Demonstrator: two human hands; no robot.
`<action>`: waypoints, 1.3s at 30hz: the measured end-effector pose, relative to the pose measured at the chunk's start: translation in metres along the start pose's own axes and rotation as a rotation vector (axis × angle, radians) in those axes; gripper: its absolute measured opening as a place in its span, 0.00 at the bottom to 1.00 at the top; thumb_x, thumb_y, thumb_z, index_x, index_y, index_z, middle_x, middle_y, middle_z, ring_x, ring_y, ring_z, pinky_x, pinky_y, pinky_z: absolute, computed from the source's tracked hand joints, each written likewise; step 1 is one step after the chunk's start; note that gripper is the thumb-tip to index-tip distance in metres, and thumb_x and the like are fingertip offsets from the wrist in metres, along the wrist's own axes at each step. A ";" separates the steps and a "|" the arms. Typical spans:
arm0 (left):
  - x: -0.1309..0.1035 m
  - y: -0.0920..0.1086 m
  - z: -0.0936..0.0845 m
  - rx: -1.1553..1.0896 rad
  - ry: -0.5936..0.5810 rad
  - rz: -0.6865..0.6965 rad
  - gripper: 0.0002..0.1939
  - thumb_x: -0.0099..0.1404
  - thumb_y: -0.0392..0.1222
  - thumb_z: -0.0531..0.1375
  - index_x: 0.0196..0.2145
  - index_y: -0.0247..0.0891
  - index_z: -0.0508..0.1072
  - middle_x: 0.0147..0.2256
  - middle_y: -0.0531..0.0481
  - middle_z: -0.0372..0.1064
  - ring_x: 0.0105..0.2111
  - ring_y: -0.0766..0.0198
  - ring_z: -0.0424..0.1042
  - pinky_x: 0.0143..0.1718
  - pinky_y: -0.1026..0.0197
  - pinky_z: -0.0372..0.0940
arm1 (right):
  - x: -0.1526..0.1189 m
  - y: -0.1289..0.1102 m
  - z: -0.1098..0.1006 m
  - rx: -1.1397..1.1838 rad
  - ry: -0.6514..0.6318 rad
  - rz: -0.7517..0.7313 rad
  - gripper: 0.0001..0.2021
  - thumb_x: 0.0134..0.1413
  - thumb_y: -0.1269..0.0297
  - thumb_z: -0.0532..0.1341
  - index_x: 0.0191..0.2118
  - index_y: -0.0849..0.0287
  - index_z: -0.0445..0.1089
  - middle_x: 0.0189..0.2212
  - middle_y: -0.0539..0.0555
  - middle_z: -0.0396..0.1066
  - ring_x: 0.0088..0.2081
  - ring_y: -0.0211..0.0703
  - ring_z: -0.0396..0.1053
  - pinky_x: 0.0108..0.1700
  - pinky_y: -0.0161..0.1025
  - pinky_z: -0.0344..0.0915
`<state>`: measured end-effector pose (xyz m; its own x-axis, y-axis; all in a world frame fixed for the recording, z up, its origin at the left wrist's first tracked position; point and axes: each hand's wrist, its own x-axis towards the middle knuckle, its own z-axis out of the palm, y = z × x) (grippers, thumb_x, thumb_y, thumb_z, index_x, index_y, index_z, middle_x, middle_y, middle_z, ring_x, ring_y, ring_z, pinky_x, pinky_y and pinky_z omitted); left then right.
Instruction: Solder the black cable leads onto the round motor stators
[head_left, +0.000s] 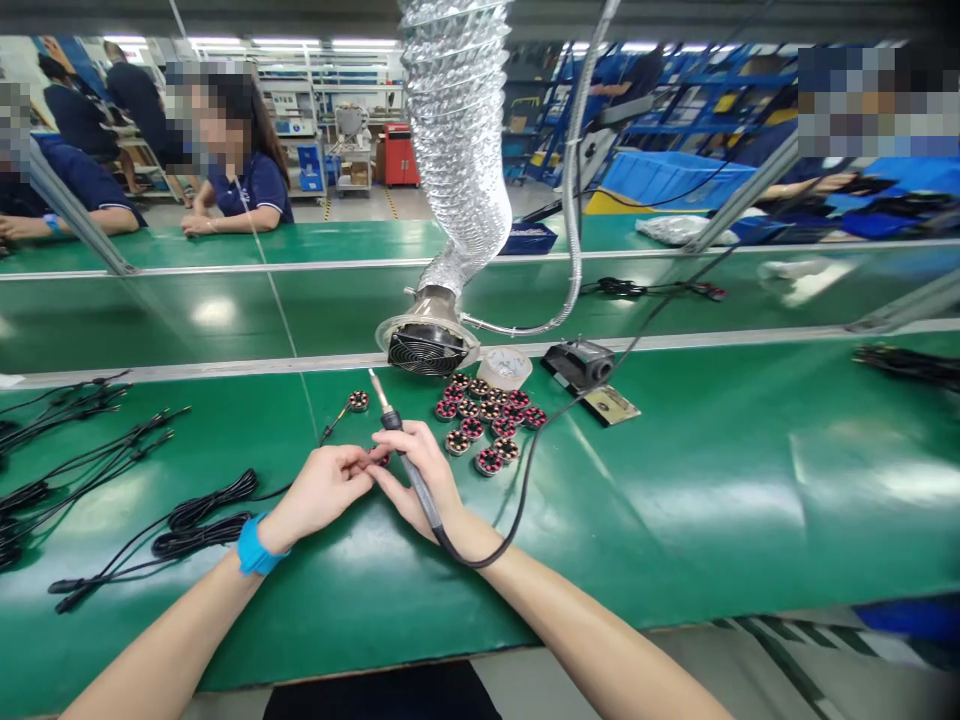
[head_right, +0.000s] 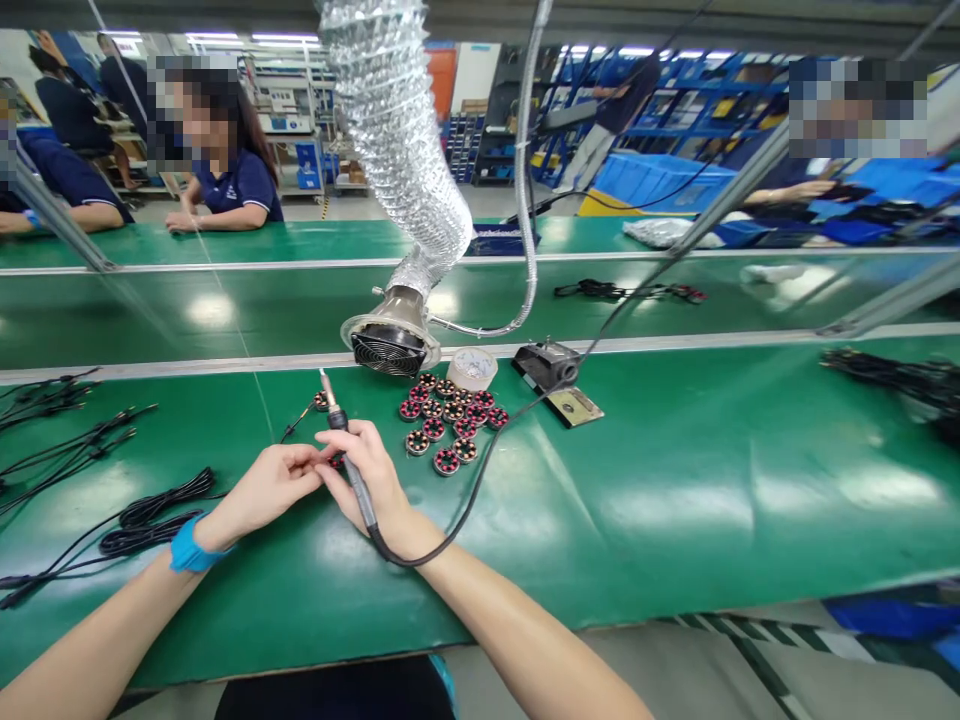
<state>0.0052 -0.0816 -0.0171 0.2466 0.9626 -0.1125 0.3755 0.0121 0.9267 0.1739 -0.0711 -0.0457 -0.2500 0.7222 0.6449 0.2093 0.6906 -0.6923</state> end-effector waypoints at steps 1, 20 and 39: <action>0.000 0.000 0.000 0.005 -0.007 0.006 0.12 0.56 0.47 0.60 0.29 0.34 0.76 0.26 0.49 0.73 0.29 0.61 0.69 0.32 0.62 0.62 | -0.001 0.000 0.000 0.009 0.001 -0.009 0.18 0.59 0.71 0.62 0.53 0.48 0.65 0.42 0.53 0.68 0.46 0.44 0.71 0.53 0.46 0.70; 0.000 0.002 -0.006 0.153 -0.075 -0.018 0.20 0.57 0.58 0.62 0.28 0.36 0.76 0.24 0.53 0.67 0.27 0.63 0.62 0.28 0.65 0.58 | 0.005 0.000 -0.003 0.081 0.007 0.098 0.19 0.51 0.76 0.60 0.49 0.53 0.66 0.36 0.51 0.70 0.43 0.42 0.70 0.50 0.42 0.70; 0.001 0.008 -0.009 -0.117 -0.060 -0.129 0.14 0.60 0.50 0.62 0.28 0.35 0.73 0.20 0.57 0.61 0.21 0.70 0.56 0.25 0.66 0.52 | 0.001 0.005 -0.001 0.117 -0.036 0.073 0.15 0.56 0.77 0.58 0.47 0.54 0.68 0.39 0.52 0.65 0.37 0.39 0.70 0.42 0.37 0.70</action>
<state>0.0002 -0.0784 -0.0067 0.2574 0.9331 -0.2510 0.3018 0.1691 0.9382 0.1758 -0.0663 -0.0481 -0.2720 0.7672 0.5809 0.1174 0.6256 -0.7713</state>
